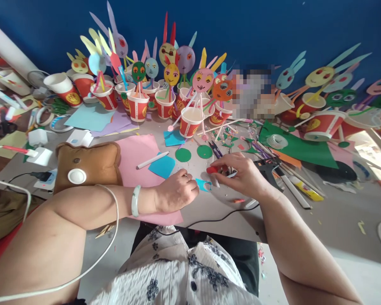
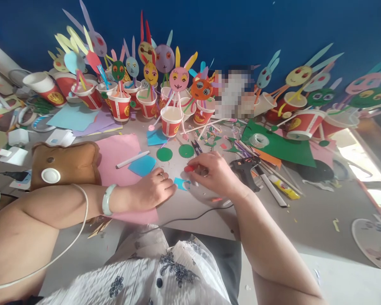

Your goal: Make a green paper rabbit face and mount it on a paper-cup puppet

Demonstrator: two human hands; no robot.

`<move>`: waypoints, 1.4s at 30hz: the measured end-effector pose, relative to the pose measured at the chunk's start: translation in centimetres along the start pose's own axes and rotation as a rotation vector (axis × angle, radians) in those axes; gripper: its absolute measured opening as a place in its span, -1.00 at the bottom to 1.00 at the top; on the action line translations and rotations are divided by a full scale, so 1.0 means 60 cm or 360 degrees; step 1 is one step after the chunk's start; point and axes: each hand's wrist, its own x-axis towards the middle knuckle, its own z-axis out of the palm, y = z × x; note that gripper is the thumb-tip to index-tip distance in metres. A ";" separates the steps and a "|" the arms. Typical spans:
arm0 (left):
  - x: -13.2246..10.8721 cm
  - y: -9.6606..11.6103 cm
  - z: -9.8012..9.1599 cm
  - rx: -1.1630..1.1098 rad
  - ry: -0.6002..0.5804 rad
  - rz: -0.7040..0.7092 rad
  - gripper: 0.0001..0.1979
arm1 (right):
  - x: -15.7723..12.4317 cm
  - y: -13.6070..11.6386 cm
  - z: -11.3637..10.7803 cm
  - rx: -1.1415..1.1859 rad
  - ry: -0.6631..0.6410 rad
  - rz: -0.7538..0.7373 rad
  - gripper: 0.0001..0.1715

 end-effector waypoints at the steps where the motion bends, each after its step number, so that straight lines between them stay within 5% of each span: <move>1: -0.003 0.004 -0.004 0.0021 -0.0036 0.0013 -0.79 | 0.000 -0.004 0.003 0.0012 -0.0055 -0.0070 -0.90; 10: -0.013 0.015 -0.014 0.0003 -0.0131 0.0013 -0.71 | 0.000 -0.006 0.028 0.0026 -0.0291 -0.0289 -0.83; 42: -0.015 0.019 -0.031 -0.0059 -0.0243 0.0006 -0.71 | 0.001 0.000 0.028 -0.0035 -0.0357 -0.0275 -0.80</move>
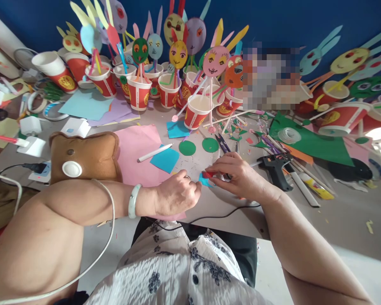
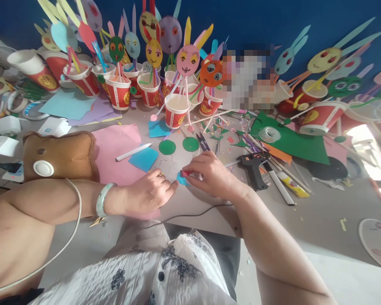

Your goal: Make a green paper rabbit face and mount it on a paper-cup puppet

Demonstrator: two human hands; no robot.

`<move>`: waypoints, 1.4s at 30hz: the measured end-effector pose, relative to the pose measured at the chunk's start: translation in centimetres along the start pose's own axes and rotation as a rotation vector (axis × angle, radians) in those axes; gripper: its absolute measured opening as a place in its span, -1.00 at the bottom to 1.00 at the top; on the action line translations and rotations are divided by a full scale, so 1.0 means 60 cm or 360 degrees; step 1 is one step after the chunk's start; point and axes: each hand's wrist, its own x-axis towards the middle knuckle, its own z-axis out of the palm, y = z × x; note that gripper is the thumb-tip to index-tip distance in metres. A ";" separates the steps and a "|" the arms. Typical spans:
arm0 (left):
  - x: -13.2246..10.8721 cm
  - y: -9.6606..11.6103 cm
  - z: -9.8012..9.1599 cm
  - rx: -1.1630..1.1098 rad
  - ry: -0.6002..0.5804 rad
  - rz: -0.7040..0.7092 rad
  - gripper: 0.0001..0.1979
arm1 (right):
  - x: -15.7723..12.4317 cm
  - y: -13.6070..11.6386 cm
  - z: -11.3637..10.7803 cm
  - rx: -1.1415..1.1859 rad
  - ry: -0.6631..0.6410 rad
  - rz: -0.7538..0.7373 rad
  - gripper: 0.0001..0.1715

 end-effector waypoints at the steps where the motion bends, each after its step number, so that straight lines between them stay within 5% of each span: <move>1: 0.000 0.000 0.000 0.0002 -0.0004 -0.0001 -0.69 | 0.000 0.000 0.000 0.0006 0.0005 -0.0002 -0.80; 42: -0.002 0.001 0.013 -0.0054 0.0055 -0.0031 -0.63 | 0.001 0.000 -0.009 -0.0030 0.0134 0.0074 -0.78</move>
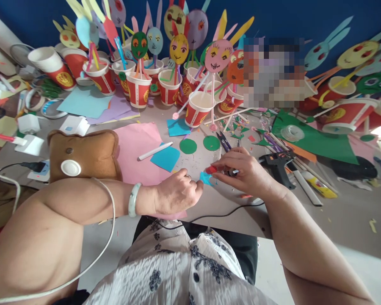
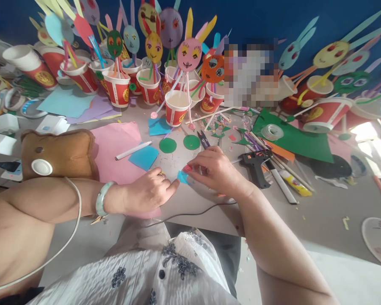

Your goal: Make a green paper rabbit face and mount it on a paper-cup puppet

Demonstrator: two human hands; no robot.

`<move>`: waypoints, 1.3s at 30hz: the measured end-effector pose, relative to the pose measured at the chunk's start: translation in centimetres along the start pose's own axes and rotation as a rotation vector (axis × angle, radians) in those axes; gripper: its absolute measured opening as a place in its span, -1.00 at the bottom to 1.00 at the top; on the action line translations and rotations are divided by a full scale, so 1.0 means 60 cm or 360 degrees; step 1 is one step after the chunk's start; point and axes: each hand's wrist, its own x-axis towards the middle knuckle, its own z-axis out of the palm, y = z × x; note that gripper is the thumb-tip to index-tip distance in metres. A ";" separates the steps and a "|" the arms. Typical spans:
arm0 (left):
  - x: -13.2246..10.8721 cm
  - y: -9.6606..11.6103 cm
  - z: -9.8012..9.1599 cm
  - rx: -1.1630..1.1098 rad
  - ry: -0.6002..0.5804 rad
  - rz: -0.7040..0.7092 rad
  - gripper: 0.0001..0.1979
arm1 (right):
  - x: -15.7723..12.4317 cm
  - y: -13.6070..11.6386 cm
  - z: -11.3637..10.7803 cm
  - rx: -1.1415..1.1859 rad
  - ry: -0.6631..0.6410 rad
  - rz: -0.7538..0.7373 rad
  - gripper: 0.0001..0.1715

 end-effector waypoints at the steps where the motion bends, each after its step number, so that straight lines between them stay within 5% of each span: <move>1: 0.000 0.000 0.000 0.0006 -0.0009 0.0003 -0.62 | 0.000 -0.001 -0.001 0.0011 0.0004 0.0005 -0.77; 25: 0.005 0.001 -0.007 0.0012 -0.0148 0.0014 -0.58 | -0.001 -0.001 0.016 0.0051 -0.0108 -0.0045 -0.78; 39: 0.002 0.001 -0.002 -0.0008 -0.0066 0.0012 -0.63 | -0.002 0.002 0.016 0.0077 -0.0141 -0.0064 -0.77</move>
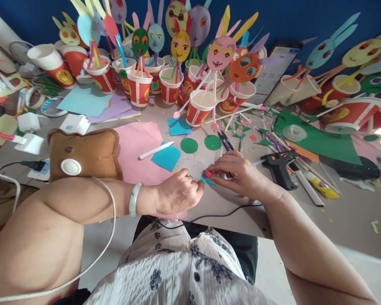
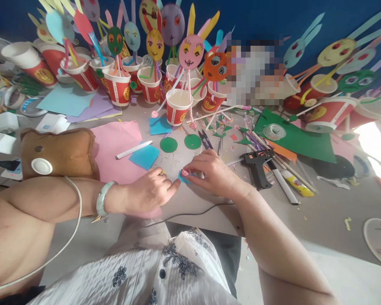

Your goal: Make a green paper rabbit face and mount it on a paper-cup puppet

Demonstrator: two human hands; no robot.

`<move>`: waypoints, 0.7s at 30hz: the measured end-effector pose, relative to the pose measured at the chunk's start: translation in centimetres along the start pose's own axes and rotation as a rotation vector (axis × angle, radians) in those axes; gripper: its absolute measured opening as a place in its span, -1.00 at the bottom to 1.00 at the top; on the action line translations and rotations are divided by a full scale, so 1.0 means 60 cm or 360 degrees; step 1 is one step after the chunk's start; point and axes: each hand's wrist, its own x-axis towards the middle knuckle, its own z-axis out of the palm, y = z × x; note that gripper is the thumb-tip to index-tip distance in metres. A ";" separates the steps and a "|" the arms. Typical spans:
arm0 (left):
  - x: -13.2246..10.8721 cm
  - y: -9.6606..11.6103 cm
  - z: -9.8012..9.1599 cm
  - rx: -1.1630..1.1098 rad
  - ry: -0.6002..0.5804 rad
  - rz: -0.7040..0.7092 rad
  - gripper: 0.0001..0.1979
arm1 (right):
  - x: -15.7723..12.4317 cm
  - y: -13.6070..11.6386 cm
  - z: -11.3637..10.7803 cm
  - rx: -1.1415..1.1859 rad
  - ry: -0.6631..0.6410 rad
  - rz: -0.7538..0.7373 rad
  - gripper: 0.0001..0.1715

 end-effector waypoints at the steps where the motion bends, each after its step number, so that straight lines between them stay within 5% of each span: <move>1: 0.000 0.000 0.000 0.0000 0.0002 0.0001 -0.63 | 0.000 0.000 0.000 0.0002 0.0001 -0.0004 -0.77; 21: 0.000 0.000 0.000 0.0010 -0.0011 0.0012 -0.60 | 0.000 0.002 -0.005 0.0003 -0.0022 -0.0061 -0.76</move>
